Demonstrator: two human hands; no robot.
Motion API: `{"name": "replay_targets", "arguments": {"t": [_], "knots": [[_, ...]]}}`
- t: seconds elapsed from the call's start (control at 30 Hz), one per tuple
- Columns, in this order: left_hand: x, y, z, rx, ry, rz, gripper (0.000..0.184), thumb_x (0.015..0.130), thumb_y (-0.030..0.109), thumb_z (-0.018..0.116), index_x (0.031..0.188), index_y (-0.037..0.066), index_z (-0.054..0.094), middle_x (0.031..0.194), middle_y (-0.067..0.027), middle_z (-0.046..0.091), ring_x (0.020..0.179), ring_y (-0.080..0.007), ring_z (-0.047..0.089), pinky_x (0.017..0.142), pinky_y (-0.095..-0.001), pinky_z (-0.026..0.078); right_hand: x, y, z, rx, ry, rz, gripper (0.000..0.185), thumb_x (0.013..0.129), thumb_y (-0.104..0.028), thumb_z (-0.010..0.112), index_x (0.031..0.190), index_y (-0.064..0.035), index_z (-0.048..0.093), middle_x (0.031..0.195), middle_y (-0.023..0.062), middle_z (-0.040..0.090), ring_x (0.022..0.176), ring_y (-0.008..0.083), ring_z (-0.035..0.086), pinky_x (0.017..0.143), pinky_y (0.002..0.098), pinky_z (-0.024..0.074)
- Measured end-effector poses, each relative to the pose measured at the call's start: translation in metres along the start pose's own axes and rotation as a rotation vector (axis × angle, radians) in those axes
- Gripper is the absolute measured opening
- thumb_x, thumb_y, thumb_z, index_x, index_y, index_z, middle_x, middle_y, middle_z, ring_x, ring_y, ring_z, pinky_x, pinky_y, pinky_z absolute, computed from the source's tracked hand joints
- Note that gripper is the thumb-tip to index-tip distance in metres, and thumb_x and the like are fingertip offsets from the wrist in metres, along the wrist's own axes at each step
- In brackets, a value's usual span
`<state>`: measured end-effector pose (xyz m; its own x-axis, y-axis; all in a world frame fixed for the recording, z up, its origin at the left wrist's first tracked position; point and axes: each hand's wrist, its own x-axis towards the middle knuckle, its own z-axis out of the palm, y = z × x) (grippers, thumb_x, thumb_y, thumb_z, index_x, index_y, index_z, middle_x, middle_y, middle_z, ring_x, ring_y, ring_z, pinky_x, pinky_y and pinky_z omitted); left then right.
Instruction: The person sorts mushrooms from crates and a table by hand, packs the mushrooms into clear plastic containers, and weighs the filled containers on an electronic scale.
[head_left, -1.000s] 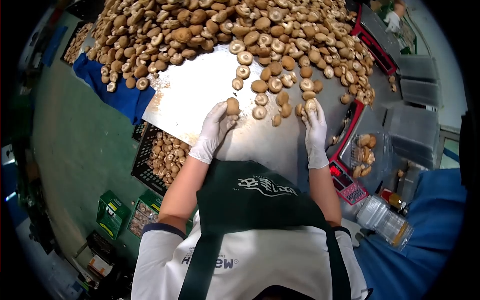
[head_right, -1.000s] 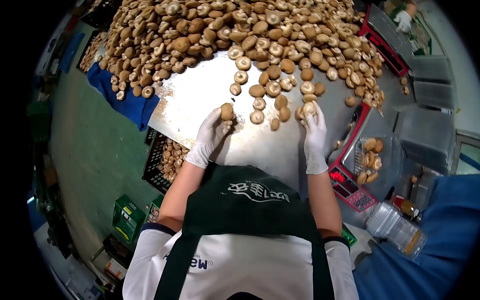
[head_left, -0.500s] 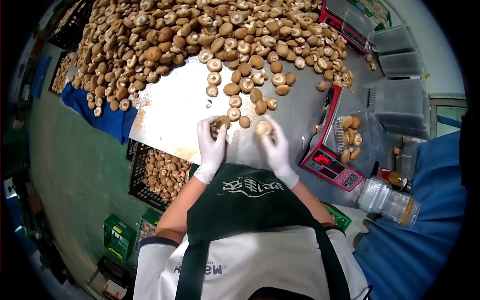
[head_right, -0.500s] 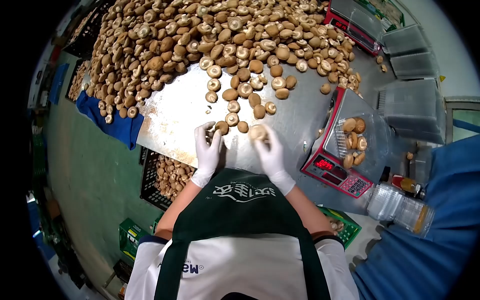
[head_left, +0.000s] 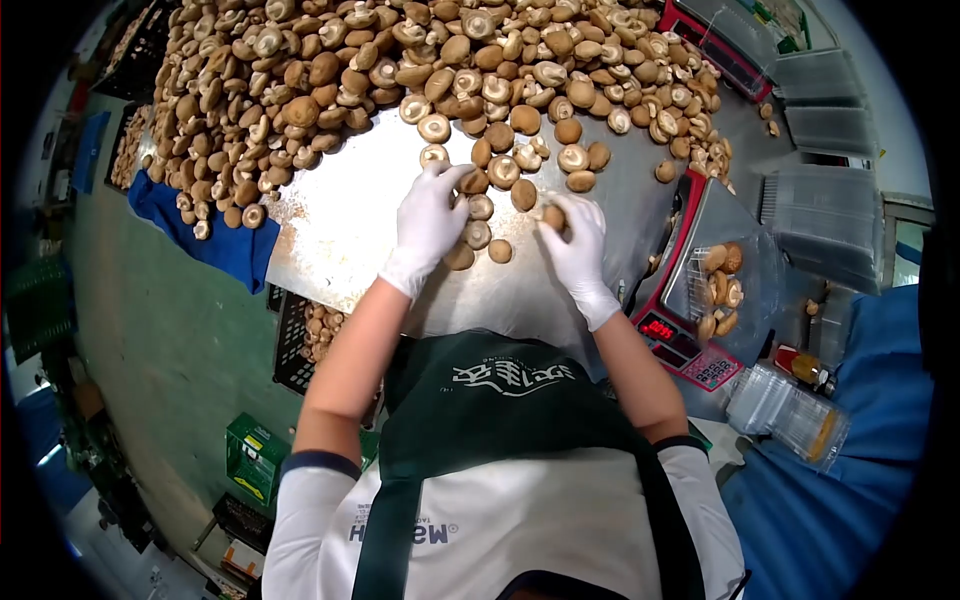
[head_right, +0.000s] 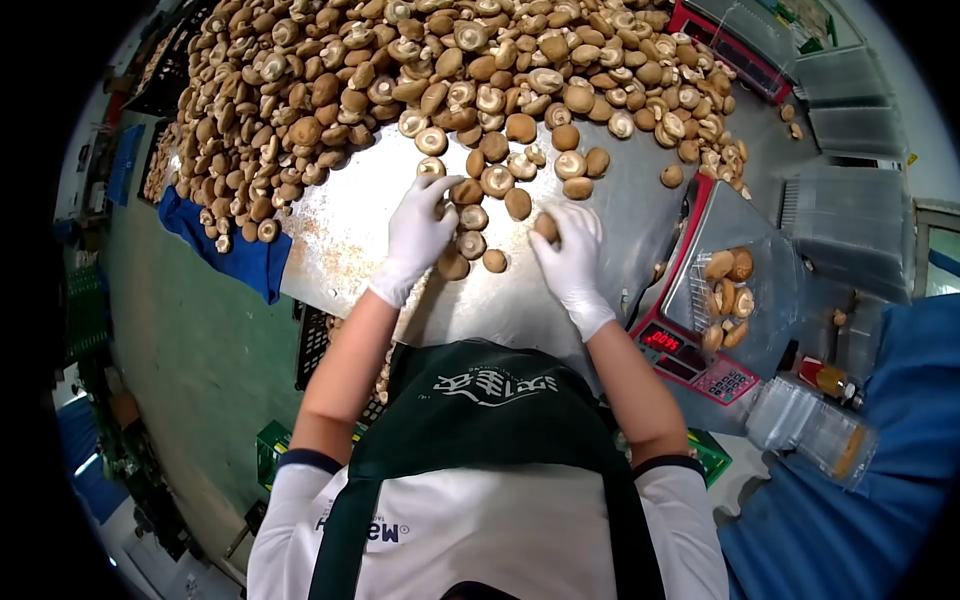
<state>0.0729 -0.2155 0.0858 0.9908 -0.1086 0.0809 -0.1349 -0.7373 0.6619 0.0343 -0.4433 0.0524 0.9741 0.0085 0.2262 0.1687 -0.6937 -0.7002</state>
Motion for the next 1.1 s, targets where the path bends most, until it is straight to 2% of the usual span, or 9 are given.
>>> {"name": "replay_targets", "arguments": {"t": [0.1, 0.2, 0.3, 0.4, 0.67, 0.8, 0.93, 1.0, 1.1], "knots": [[0.028, 0.0, 0.005, 0.232, -0.272, 0.01, 0.038, 0.083, 0.011, 0.064, 0.12, 0.015, 0.063, 0.111, -0.0107, 0.062, 0.092, -0.0306, 0.066, 0.079, -0.0408, 0.054, 0.02, -0.016, -0.024, 0.769, 0.044, 0.499, 0.033, 0.095, -0.01, 0.058, 0.127, -0.005, 0.058, 0.117, 0.0093, 0.062, 0.106, 0.0201, 0.061, 0.088, 0.0342, 0.0517], [0.034, -0.002, 0.004, 0.208, -0.344, -0.041, 0.04, 0.085, 0.016, 0.067, 0.124, 0.018, 0.061, 0.102, -0.0113, 0.065, 0.081, -0.0275, 0.066, 0.074, -0.0381, 0.055, 0.067, -0.005, -0.024, 1.244, 0.073, 0.575, 0.022, 0.097, -0.013, 0.054, 0.115, -0.0026, 0.062, 0.109, 0.0067, 0.064, 0.096, 0.0172, 0.064, 0.082, 0.0292, 0.0517], [0.025, -0.015, 0.003, -0.253, -0.28, -0.279, 0.038, 0.091, 0.021, 0.066, 0.127, 0.012, 0.058, 0.083, -0.0087, 0.066, 0.068, -0.0171, 0.063, 0.062, -0.0293, 0.053, 0.11, -0.027, -0.008, 0.604, -0.134, 0.239, 0.016, 0.092, -0.019, 0.061, 0.096, -0.0044, 0.066, 0.096, 0.0037, 0.064, 0.089, 0.0128, 0.064, 0.075, 0.0262, 0.0479], [0.005, -0.014, -0.016, -1.108, -0.221, -0.604, 0.036, 0.095, 0.021, 0.061, 0.126, 0.003, 0.055, 0.085, -0.0067, 0.066, 0.067, -0.0145, 0.062, 0.058, -0.0245, 0.051, 0.106, -0.038, 0.026, -0.268, -0.423, -0.013, 0.026, 0.086, -0.025, 0.064, 0.108, -0.0115, 0.067, 0.11, 0.0105, 0.066, 0.101, 0.0288, 0.064, 0.084, 0.0382, 0.0504], [-0.076, -0.004, -0.025, -1.69, -0.362, -0.755, 0.051, 0.104, 0.038, 0.039, 0.149, 0.017, 0.031, 0.111, -0.0148, 0.062, 0.082, -0.0218, 0.066, 0.062, -0.0285, 0.055, 0.051, -0.04, 0.021, 0.318, -0.116, 0.13, 0.017, 0.084, -0.01, 0.068, 0.1, -0.0058, 0.07, 0.099, 0.0108, 0.069, 0.093, 0.0251, 0.067, 0.081, 0.0314, 0.0514], [-0.086, 0.011, -0.016, -1.538, -0.31, -0.89, 0.061, 0.101, 0.059, 0.03, 0.146, 0.018, 0.036, 0.109, -0.0059, 0.06, 0.082, -0.0157, 0.062, 0.067, -0.0332, 0.057, 0.001, -0.097, 0.002, 0.358, -0.383, -0.176, 0.018, 0.083, -0.006, 0.067, 0.101, -0.0044, 0.07, 0.098, 0.0104, 0.068, 0.092, 0.0276, 0.066, 0.08, 0.0329, 0.0528], [-0.093, 0.003, -0.024, -1.474, -0.406, -0.765, 0.052, 0.102, 0.05, 0.035, 0.14, 0.015, 0.041, 0.102, -0.0073, 0.06, 0.083, -0.0177, 0.062, 0.066, -0.0342, 0.057, 0.007, -0.098, 0.008, 0.436, -0.6, -0.108, 0.023, 0.085, -0.015, 0.067, 0.104, -0.0036, 0.068, 0.1, 0.0113, 0.068, 0.091, 0.0291, 0.066, 0.081, 0.0352, 0.0523], [-0.101, -0.021, -0.019, -1.867, -0.453, -0.646, 0.059, 0.1, 0.05, 0.036, 0.14, 0.006, 0.04, 0.119, -0.019, 0.059, 0.094, -0.0313, 0.066, 0.07, -0.0394, 0.06, 0.035, -0.094, 0.012, 0.388, -0.654, -0.063, 0.027, 0.086, -0.027, 0.066, 0.106, -0.0095, 0.07, 0.105, 0.0118, 0.069, 0.09, 0.0308, 0.066, 0.08, 0.0358, 0.0525], [-0.096, -0.017, -0.034, -1.976, -0.351, -0.696, 0.062, 0.099, 0.053, 0.034, 0.138, 0.005, 0.041, 0.128, -0.0225, 0.055, 0.1, -0.0362, 0.064, 0.075, -0.0428, 0.059, 0.084, -0.078, 0.053, 0.105, -0.217, -0.201, 0.029, 0.087, -0.027, 0.067, 0.113, -0.0176, 0.068, 0.107, 0.008, 0.066, 0.092, 0.0292, 0.065, 0.083, 0.0408, 0.0517]]}}
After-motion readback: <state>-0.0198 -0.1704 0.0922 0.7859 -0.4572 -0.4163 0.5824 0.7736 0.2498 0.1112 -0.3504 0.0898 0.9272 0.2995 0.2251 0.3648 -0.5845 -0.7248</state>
